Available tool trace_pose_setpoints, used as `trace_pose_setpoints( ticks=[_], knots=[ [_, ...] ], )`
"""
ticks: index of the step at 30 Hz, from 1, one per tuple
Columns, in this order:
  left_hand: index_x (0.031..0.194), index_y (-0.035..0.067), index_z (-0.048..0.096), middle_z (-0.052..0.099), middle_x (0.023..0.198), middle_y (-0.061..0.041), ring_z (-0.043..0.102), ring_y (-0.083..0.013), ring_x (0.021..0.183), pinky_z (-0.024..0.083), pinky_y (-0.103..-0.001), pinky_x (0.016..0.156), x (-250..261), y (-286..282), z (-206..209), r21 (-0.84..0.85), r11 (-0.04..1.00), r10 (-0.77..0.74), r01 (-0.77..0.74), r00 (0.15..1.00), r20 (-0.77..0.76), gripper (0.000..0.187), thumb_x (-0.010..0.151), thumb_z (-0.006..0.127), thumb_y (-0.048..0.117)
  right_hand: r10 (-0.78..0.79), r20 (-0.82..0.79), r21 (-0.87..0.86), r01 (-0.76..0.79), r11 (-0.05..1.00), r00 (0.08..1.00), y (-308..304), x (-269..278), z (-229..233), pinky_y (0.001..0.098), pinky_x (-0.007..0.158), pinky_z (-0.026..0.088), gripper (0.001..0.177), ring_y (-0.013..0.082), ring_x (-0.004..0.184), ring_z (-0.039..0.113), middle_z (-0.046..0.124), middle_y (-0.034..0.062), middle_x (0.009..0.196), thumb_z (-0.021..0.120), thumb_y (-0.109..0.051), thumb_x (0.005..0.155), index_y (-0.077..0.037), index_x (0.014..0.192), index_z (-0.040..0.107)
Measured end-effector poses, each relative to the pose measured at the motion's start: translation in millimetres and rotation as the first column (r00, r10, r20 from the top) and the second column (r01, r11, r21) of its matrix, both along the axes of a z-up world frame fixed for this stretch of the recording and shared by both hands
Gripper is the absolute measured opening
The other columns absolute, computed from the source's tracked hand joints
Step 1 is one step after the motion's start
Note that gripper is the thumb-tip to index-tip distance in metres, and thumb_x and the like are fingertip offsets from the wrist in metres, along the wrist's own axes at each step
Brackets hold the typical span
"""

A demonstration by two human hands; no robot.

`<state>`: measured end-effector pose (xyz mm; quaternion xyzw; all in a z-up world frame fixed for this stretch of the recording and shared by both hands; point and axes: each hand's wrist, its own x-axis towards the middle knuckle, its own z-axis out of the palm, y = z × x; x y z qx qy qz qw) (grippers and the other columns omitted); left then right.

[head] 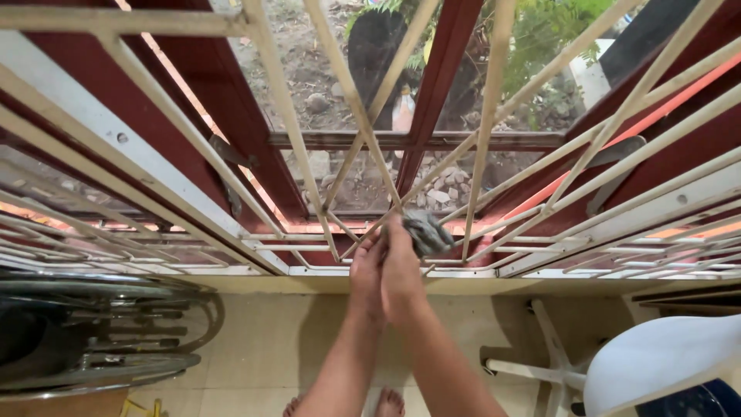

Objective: The person prepares a wet cloth by wringing it in a blue bowl, then carries the bowl to a sink to rinse the cloth. They proceed to wipe the metal bars and frame of a window with the damp cloth, moving systematically along the lower and middle sections of the window.

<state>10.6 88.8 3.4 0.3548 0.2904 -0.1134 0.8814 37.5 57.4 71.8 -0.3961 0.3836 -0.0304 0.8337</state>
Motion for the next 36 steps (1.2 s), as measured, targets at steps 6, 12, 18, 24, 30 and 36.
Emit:
trace_pose_setpoints(
  ticks=[6, 12, 18, 24, 30, 36],
  knots=[
    [0.138, 0.019, 0.078, 0.089, 0.120, -0.004, 0.084, -0.0210, 0.112, 0.064, -0.046, 0.105, -1.7, 20.1, 7.7, -0.018, 0.999, 0.029, -0.027, 0.996, 0.082, 0.028, 0.111, 0.087, 0.022, 0.235, 0.343, -0.619, 0.030, 0.785, 0.909, -28.0, 19.3, -64.6, 0.0525, 0.110, 0.060, 0.049, 0.0209, 0.115, 0.066, 0.077, 0.0098, 0.120, 0.066, -0.058, 0.125, -0.010, 0.126, 0.077],
    [0.148, 0.027, 0.079, 0.090, 0.125, 0.005, 0.080, -0.0177, 0.101, 0.056, -0.040, 0.095, 12.2, 36.4, -23.1, 0.021, 0.998, 0.061, -0.060, 0.995, -0.073, 0.031, 0.119, 0.074, 0.032, 0.264, 0.179, -0.763, -0.035, 0.645, 0.948, -66.4, 51.4, -119.8, 0.0472, 0.056, 0.070, 0.091, 0.0297, 0.070, 0.079, 0.075, 0.0177, 0.065, 0.047, -0.070, 0.125, -0.005, 0.077, 0.089],
    [0.148, 0.027, 0.080, 0.090, 0.126, 0.005, 0.085, -0.0183, 0.101, 0.064, -0.040, 0.094, 8.0, 32.4, -13.9, 0.038, 0.999, 0.036, -0.034, 0.998, -0.047, 0.033, 0.115, 0.075, 0.030, 0.127, 0.585, 0.031, -0.179, 0.983, 0.801, -34.2, 30.5, 85.4, 0.0643, 0.132, 0.065, 0.123, 0.0491, 0.136, 0.085, 0.088, 0.0329, 0.136, 0.049, -0.105, 0.094, 0.003, 0.140, 0.088],
    [0.141, 0.024, 0.078, 0.085, 0.120, 0.006, 0.085, -0.0172, 0.102, 0.062, -0.037, 0.092, 9.0, 37.3, -2.8, 0.040, 0.998, 0.041, -0.038, 0.996, -0.078, 0.030, 0.111, 0.079, 0.025, 0.461, 0.443, 0.033, -0.528, 0.848, 0.769, -85.7, 92.1, -3.2, 0.0651, 0.136, 0.059, 0.106, 0.0471, 0.139, 0.085, 0.087, 0.0334, 0.146, 0.054, -0.091, 0.113, 0.004, 0.148, 0.085],
    [0.128, 0.029, 0.074, 0.084, 0.120, 0.002, 0.089, -0.0242, 0.107, 0.065, -0.042, 0.093, 18.4, 35.9, -37.4, -0.012, 0.997, 0.080, -0.081, 0.994, -0.076, 0.015, 0.113, 0.075, 0.024, 0.646, 0.052, -0.150, -0.633, 0.759, 0.762, -88.2, 71.2, -0.6, 0.0546, 0.133, 0.061, 0.098, 0.0381, 0.135, 0.086, 0.090, 0.0224, 0.140, 0.092, -0.079, 0.096, 0.004, 0.148, 0.083],
    [0.126, 0.030, 0.075, 0.082, 0.117, 0.003, 0.084, -0.0222, 0.103, 0.067, -0.041, 0.094, 15.9, 38.9, 8.3, -0.010, 0.998, 0.056, -0.056, 0.997, -0.062, 0.016, 0.111, 0.079, 0.035, 0.559, 0.086, -0.204, -0.535, 0.820, 0.824, -76.2, 102.7, 23.3, 0.0562, 0.121, 0.064, 0.058, 0.0333, 0.118, 0.088, 0.091, 0.0115, 0.122, 0.090, -0.058, 0.094, -0.012, 0.129, 0.089]
  ],
)
